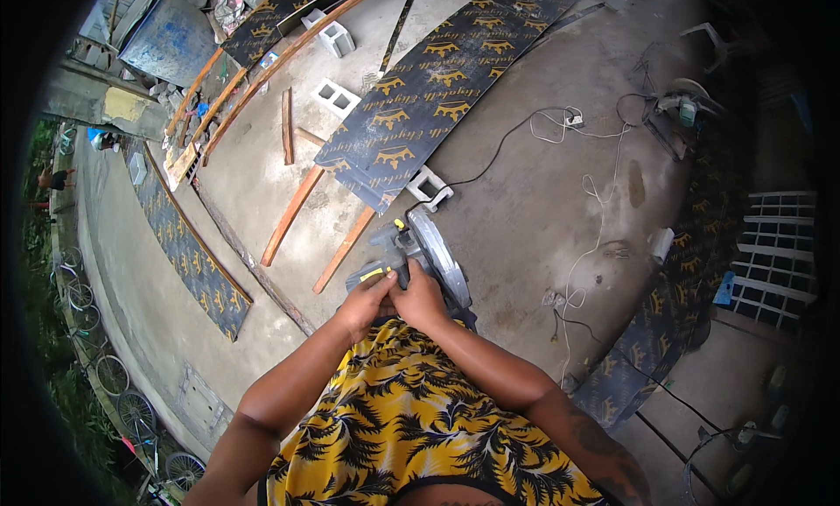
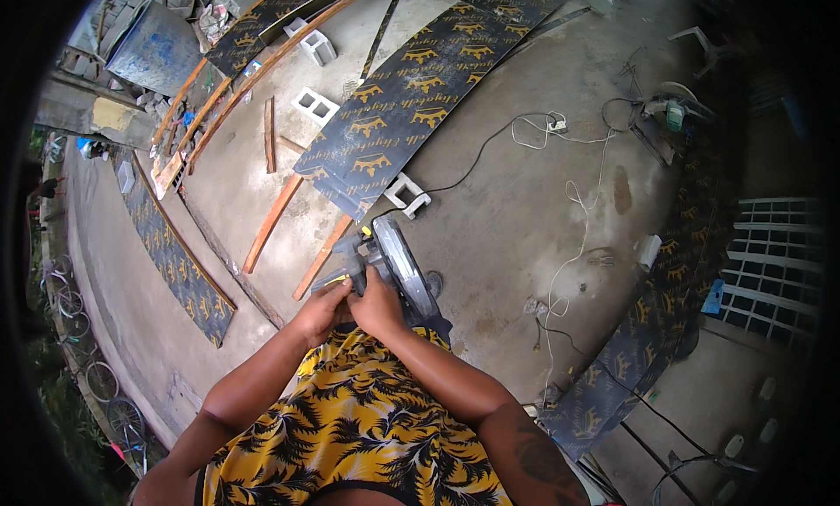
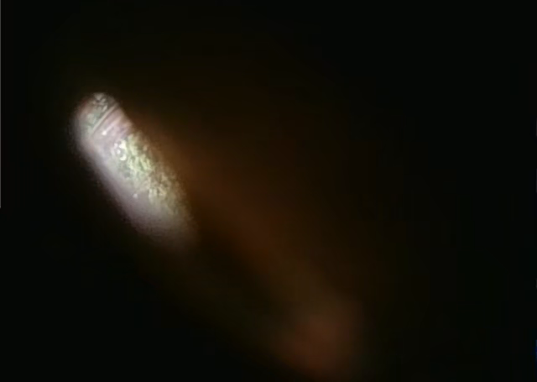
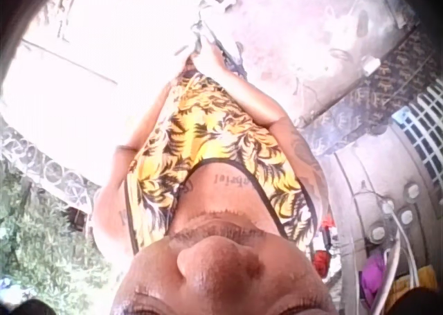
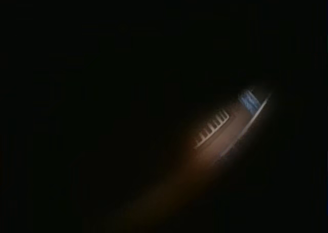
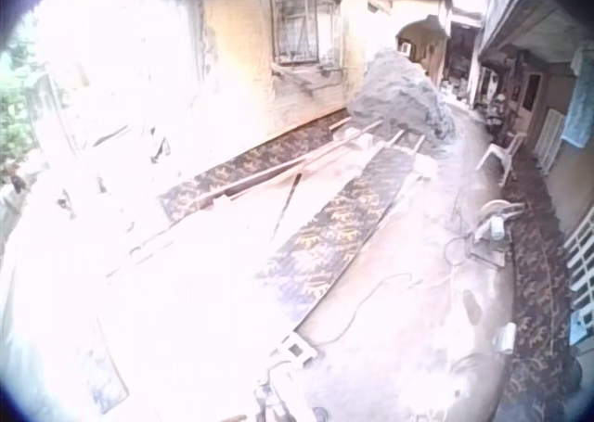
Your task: The person uses a circular saw to cut a long sheet of plywood resting on cinder blocks. They guide the saw along the sheet, making a straight cut while managing the power cord.
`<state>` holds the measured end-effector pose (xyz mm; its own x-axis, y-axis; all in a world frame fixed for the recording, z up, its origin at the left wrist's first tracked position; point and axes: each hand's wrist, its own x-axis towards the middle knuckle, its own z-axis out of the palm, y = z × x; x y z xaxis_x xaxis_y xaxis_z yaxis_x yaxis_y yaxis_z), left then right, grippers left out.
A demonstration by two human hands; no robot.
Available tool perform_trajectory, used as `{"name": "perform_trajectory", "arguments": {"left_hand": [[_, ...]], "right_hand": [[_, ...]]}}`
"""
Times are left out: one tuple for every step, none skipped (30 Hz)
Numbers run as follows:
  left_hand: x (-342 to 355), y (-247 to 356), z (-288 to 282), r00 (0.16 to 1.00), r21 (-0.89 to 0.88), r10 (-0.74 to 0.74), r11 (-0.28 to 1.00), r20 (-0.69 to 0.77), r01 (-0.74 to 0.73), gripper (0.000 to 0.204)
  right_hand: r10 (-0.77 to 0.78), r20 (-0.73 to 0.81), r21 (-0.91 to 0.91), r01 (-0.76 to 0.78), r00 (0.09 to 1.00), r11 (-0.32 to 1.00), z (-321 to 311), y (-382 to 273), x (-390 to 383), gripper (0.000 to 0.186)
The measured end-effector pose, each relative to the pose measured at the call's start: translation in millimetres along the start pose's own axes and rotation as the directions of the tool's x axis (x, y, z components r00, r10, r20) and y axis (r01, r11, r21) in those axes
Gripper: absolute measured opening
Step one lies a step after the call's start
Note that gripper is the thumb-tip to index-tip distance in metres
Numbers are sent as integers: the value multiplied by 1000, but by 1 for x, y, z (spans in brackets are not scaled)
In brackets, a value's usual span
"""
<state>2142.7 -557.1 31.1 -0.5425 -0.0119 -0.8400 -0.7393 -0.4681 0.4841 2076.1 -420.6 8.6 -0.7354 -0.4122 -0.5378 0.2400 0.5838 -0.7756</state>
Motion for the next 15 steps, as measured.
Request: {"name": "perform_trajectory", "arguments": {"left_hand": [[-5, -1, -9, 999, -7, -12, 1000, 50, 12, 66], [-12, 2, -13, 999, 59, -9, 998, 34, 7, 57], [-13, 0, -24, 995, 191, 62, 979, 72, -75, 56], [-11, -4, -41, 985, 316, 128, 935, 119, -160, 55], [-9, -6, -53, 965, 428, 183, 869, 188, -248, 53], [-15, -4, -73, 964, 475, 204, 840, 172, -263, 50], [-23, -3, -93, 971, 430, 194, 871, 142, -237, 49], [-28, -2, -109, 974, 380, 180, 899, 134, -219, 48], [-34, 0, -131, 979, 332, 166, 923, 116, -196, 48], [-40, 0, -155, 983, 329, 149, 928, 111, -178, 47], [-42, -3, -187, 981, 368, 167, 910, 94, -190, 49], [-47, 0, -216, 984, 421, 167, 889, 66, -179, 51], [-51, 5, -246, 985, 471, 168, 866, 37, -165, 54], [-53, 4, -282, 978, 547, 210, 818, 1, -176, 56], [-52, 5, -313, 964, 612, 262, 768, -36, -186, 58]], "right_hand": [[9, -16, 6, -9, 1000, 1000, 4, -7, -5, 62], [21, -37, 9, -21, 999, 1000, 7, -11, -8, 62], [20, -90, 53, -15, 996, 998, 13, -10, -7, 62], [20, -141, 99, -6, 990, 995, 23, -3, -1, 63], [18, -222, 156, 18, 975, 988, 33, 14, 9, 57], [7, -280, 217, 56, 960, 975, 40, 1, 14, 51], [208, -75, 528, -138, 975, 838, 37, -6, 12, 35], [249, -86, 636, -139, 965, 759, 37, -5, 17, 33], [285, -82, 735, -135, 955, 664, 44, -7, 23, 31], [329, -105, 773, -131, 938, 621, 48, -9, 26, 26], [371, -127, 806, -123, 920, 579, 52, -12, 31, 21], [338, -157, 860, -40, 928, 509, 57, -11, 33, 16], [375, -200, 898, 16, 905, 440, 67, -11, 34, 10], [395, -255, 922, 99, 883, 374, 80, -20, 29, 9], [409, -304, 932, 181, 860, 314, 86, -26, 28, 7]]}}
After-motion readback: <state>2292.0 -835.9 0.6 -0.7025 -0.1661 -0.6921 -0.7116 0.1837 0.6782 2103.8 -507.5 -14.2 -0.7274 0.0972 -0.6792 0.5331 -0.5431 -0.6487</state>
